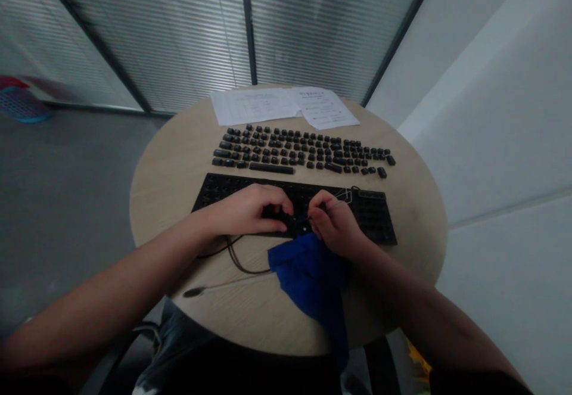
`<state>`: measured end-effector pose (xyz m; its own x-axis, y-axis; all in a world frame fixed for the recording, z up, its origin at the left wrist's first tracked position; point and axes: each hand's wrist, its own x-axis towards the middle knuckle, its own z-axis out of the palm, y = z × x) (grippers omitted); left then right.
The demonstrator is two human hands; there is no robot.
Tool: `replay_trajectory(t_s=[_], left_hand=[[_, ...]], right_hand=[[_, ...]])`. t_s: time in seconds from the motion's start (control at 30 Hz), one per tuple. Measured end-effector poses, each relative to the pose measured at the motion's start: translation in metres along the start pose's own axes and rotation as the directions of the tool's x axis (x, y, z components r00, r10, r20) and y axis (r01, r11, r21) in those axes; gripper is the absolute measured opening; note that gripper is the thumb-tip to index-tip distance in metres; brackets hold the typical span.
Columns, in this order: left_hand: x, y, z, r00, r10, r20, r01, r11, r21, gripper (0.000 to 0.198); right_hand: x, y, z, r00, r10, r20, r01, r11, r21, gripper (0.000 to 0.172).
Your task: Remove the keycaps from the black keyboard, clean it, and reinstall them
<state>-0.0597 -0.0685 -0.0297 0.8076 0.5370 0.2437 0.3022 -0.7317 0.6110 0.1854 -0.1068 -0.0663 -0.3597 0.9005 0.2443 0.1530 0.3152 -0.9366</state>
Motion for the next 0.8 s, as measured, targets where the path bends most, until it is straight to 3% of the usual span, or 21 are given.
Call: replay_trajectory(t_s=[0.13, 0.3, 0.43, 0.5, 0.63, 0.7, 0.8], left_hand=[[0.002, 0.009, 0.001, 0.999, 0.029, -0.035, -0.029, 0.999, -0.013, 0.003], [0.005, 0.015, 0.003, 0.997, -0.023, -0.068, 0.029, 0.995, 0.092, 0.002], [0.008, 0.018, -0.009, 0.995, -0.048, -0.088, 0.062, 0.986, 0.154, 0.002], [0.015, 0.014, -0.019, 0.992, -0.076, -0.101, 0.091, 0.983, 0.16, 0.003], [0.049, -0.011, -0.031, 0.974, -0.152, -0.168, 0.201, 0.922, 0.33, 0.008], [0.072, -0.028, -0.029, 0.972, -0.177, -0.155, 0.23, 0.852, 0.47, 0.009], [0.098, -0.05, -0.019, 0.977, -0.204, -0.07, 0.204, 0.775, 0.598, 0.012]], right_hand=[[-0.003, 0.004, -0.001, 0.996, -0.084, 0.034, 0.086, 0.994, -0.07, 0.036], [-0.001, -0.001, -0.003, 0.965, -0.253, 0.065, 0.261, 0.946, -0.192, 0.031], [0.004, -0.012, -0.011, 0.94, -0.335, 0.068, 0.338, 0.883, -0.324, 0.034], [0.006, -0.014, -0.02, 0.947, -0.32, 0.013, 0.301, 0.876, -0.378, 0.035], [0.011, -0.005, -0.042, 0.927, -0.27, -0.26, 0.167, 0.919, -0.357, 0.036], [0.014, 0.002, -0.052, 0.899, -0.247, -0.362, 0.136, 0.943, -0.305, 0.038], [0.019, 0.006, -0.06, 0.879, -0.227, -0.42, 0.127, 0.959, -0.252, 0.039]])
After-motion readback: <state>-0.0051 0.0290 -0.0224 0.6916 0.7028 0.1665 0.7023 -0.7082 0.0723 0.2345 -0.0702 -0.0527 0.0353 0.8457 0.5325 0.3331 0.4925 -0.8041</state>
